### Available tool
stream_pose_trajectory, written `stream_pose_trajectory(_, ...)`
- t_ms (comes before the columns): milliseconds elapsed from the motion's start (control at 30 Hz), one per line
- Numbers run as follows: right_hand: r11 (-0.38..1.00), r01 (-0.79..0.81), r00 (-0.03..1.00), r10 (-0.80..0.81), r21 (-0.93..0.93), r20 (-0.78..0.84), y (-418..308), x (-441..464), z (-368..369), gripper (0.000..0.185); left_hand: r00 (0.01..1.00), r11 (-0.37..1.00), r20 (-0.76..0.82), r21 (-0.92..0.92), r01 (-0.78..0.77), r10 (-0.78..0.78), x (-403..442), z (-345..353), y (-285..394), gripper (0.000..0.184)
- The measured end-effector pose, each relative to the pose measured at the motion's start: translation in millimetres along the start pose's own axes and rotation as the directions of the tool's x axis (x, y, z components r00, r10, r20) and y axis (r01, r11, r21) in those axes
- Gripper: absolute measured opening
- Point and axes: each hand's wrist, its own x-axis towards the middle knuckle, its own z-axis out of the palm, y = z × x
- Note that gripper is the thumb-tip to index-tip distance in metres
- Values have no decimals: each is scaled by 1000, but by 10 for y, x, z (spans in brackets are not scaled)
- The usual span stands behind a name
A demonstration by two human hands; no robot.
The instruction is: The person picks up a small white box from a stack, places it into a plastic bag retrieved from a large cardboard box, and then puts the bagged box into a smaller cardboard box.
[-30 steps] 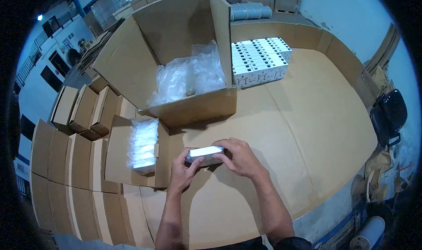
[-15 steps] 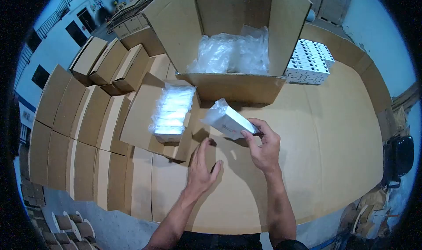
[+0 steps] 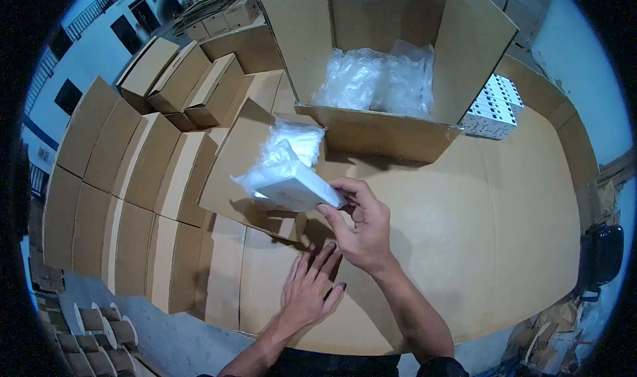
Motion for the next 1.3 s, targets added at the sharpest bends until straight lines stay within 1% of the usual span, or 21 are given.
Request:
stream_pose_trajectory(67,998,15,997,-11,-59,75,10,1,62,41,1000,1000,8,7,2,-2,-40,-5,-10,67)
stream_pose_trajectory(100,995,74,993,-68,-62,99,68,8,77,42,1000,1000,18,14,7,-8,-60,1,-12,67)
stream_pose_trajectory(133,996,69,993,-62,-61,96,81,12,67,42,1000,1000,29,21,12,-12,-72,2,-13,67)
stream_pose_trajectory(200,950,156,969,-93,-272,231,90,39,47,39,999,1000,33,22,20,-21,-73,-14,-4,67)
stream_pose_trajectory(233,942,180,969,-121,-282,214,79,65,67,36,999,999,33,22,24,-24,-70,-20,-4,66)
stream_pose_trajectory(267,944,175,970,-116,-280,215,44,106,72,36,999,999,37,21,28,-29,-70,-19,-5,66)
stream_pose_trajectory(333,865,331,915,-196,-378,353,-44,205,71,37,999,999,35,30,29,-30,-62,-7,-9,66)
stream_pose_trajectory(367,867,328,915,-193,-375,354,-80,239,80,37,999,999,38,30,33,-34,-59,1,-12,66)
stream_pose_trajectory(433,811,399,863,-173,-428,475,-116,301,110,37,1000,999,11,-38,23,-23,-41,13,-20,63)
stream_pose_trajectory(467,812,402,862,-179,-424,475,-98,317,132,37,1000,999,9,-32,24,-24,-31,13,-31,63)
stream_pose_trajectory(567,691,477,826,-141,-543,546,-41,289,192,36,1000,999,8,-40,21,-21,-23,21,-33,60)
stream_pose_trajectory(600,694,475,826,-140,-540,547,-35,278,210,36,1000,999,9,-43,26,-26,-20,28,-35,59)
stream_pose_trajectory(667,617,505,820,-124,-603,559,-34,256,237,40,999,998,14,-47,34,-33,-27,34,-39,58)
stream_pose_trajectory(700,619,501,821,-120,-605,558,-24,251,244,40,999,999,24,-33,41,-40,-31,33,-35,56)
stream_pose_trajectory(767,562,519,810,-84,-643,580,1,241,271,40,998,999,36,-17,48,-47,-38,28,-34,54)
stream_pose_trajectory(833,549,519,815,-86,-656,573,-9,242,307,39,999,999,14,-23,43,-42,-25,24,-32,52)
stream_pose_trajectory(1000,492,518,818,-45,-700,574,-95,287,371,37,997,998,44,-29,58,-57,-13,18,-22,51)
stream_pose_trajectory(1100,467,516,813,0,-719,583,-133,319,425,32,994,996,68,-31,83,-81,-13,8,-17,50)
stream_pose_trajectory(1167,446,502,823,18,-741,568,-132,333,464,23,993,995,79,-40,92,-88,-9,5,-18,49)
stream_pose_trajectory(1233,425,490,832,31,-761,553,-105,341,512,20,992,994,84,-53,95,-91,-5,1,-18,49)
stream_pose_trajectory(1300,398,480,842,43,-782,538,-73,335,532,17,995,994,52,-68,88,-85,-21,35,-29,49)
